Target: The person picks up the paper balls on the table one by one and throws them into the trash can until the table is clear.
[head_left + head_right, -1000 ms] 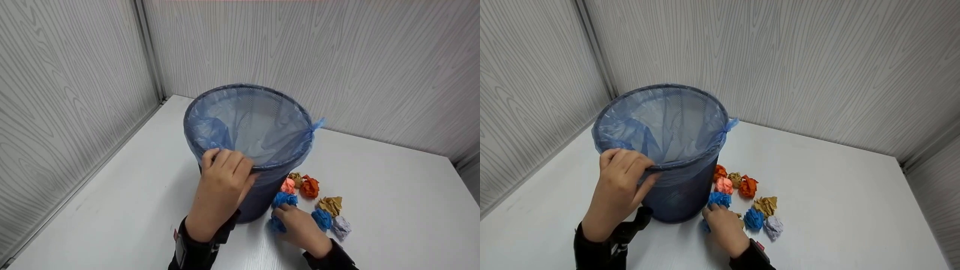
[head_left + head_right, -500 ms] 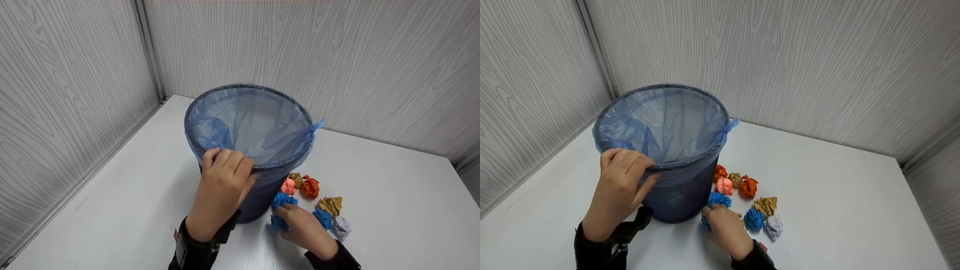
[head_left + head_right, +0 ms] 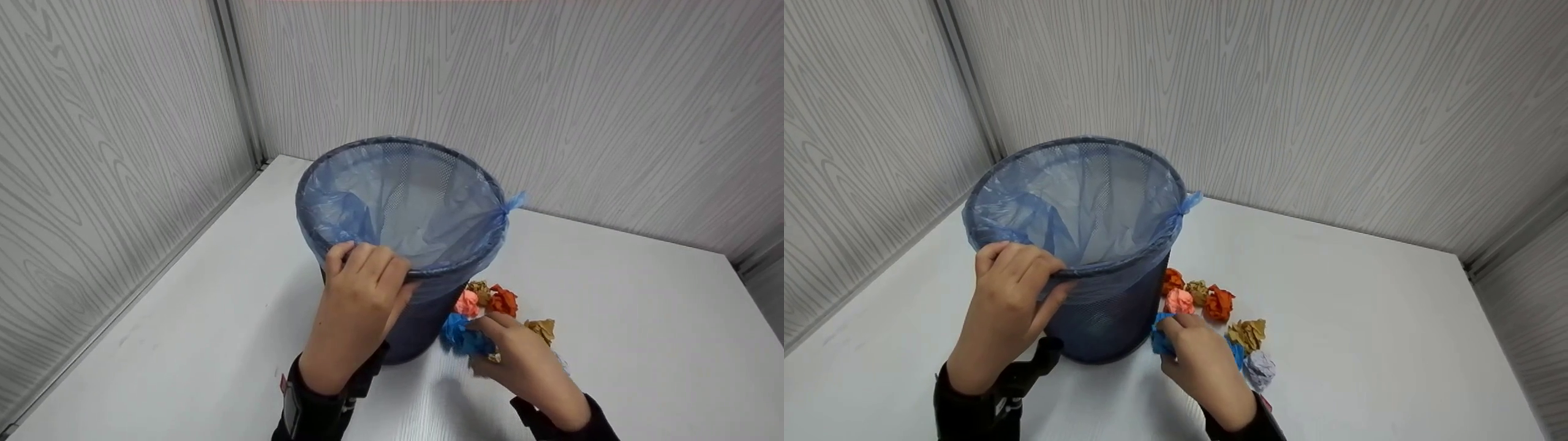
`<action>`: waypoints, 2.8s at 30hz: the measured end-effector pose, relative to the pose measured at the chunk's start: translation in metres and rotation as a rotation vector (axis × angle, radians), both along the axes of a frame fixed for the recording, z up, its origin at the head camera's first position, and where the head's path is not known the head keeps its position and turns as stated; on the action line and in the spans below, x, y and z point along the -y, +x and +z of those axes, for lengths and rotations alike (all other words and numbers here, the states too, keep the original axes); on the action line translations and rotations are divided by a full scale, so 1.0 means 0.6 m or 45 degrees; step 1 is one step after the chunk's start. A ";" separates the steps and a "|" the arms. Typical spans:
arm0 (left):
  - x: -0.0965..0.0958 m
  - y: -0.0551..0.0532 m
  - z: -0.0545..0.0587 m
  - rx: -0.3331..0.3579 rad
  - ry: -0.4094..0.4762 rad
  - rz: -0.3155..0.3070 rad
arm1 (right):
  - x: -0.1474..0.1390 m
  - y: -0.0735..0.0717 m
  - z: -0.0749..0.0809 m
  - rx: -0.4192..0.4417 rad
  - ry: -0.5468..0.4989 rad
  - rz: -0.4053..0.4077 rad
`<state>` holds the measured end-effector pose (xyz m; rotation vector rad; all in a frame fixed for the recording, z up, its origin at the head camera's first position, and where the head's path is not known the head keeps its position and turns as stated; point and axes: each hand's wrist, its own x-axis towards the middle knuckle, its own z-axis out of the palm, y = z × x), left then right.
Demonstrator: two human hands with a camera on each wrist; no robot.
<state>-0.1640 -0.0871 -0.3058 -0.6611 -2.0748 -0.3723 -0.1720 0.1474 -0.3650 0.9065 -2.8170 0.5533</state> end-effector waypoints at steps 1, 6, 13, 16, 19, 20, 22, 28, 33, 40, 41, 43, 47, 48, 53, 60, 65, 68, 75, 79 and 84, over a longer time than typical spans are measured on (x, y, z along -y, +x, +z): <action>0.000 0.000 0.000 0.000 -0.001 0.001 | -0.003 0.002 0.005 -0.009 -0.016 -0.023; -0.001 0.000 0.001 0.011 0.001 0.001 | -0.014 0.008 0.033 -0.080 -0.119 -0.122; -0.001 -0.001 0.001 0.009 0.008 -0.008 | -0.020 0.019 0.069 -0.222 -0.354 -0.125; -0.001 -0.001 0.002 -0.003 0.009 -0.010 | -0.017 0.025 0.082 -0.312 -0.456 -0.083; 0.000 -0.001 0.001 -0.017 0.011 -0.011 | -0.011 0.030 0.093 -0.371 -0.548 -0.067; 0.000 -0.001 0.001 -0.020 0.011 -0.010 | -0.009 0.032 0.096 -0.383 -0.581 -0.064; -0.001 -0.001 0.001 -0.026 0.009 -0.008 | -0.005 0.037 0.100 -0.409 -0.649 -0.062; 0.000 -0.001 0.000 -0.028 0.009 -0.011 | 0.009 0.050 0.105 -0.500 -0.927 -0.040; 0.001 -0.001 0.001 -0.022 0.018 -0.006 | 0.030 0.051 0.106 -0.576 -1.198 0.051; 0.000 -0.001 0.001 -0.029 0.014 -0.007 | 0.063 0.044 0.103 -0.701 -1.555 0.226; 0.000 -0.001 0.001 -0.027 0.012 -0.008 | 0.065 0.043 0.101 -0.711 -1.592 0.248; -0.001 -0.001 0.001 -0.019 0.008 -0.013 | 0.067 0.042 0.099 -0.723 -1.649 0.276; -0.002 0.000 0.002 0.002 0.003 -0.024 | 0.068 0.040 0.102 -0.726 -1.663 0.289; -0.001 0.000 0.002 0.003 0.004 -0.026 | 0.069 0.038 0.104 -0.727 -1.651 0.286; 0.000 0.001 0.001 0.001 0.017 -0.029 | 0.075 0.020 0.120 -0.725 -1.539 0.283; 0.000 0.000 0.001 0.012 0.015 -0.021 | 0.088 -0.011 0.136 -0.723 -1.322 0.242; -0.001 0.000 0.002 0.026 0.001 -0.002 | 0.096 -0.022 0.145 -0.714 -1.173 0.166; -0.001 0.001 0.002 0.024 -0.005 0.002 | 0.100 -0.028 0.147 -0.692 -1.109 0.134; 0.000 0.002 0.003 0.029 -0.012 0.003 | 0.104 -0.036 0.144 -0.638 -0.991 0.140; 0.000 0.002 0.003 0.031 -0.009 0.001 | 0.105 -0.037 0.141 -0.622 -0.972 0.143; 0.001 0.002 0.003 0.018 -0.008 0.001 | 0.105 -0.036 0.138 -0.630 -0.991 0.135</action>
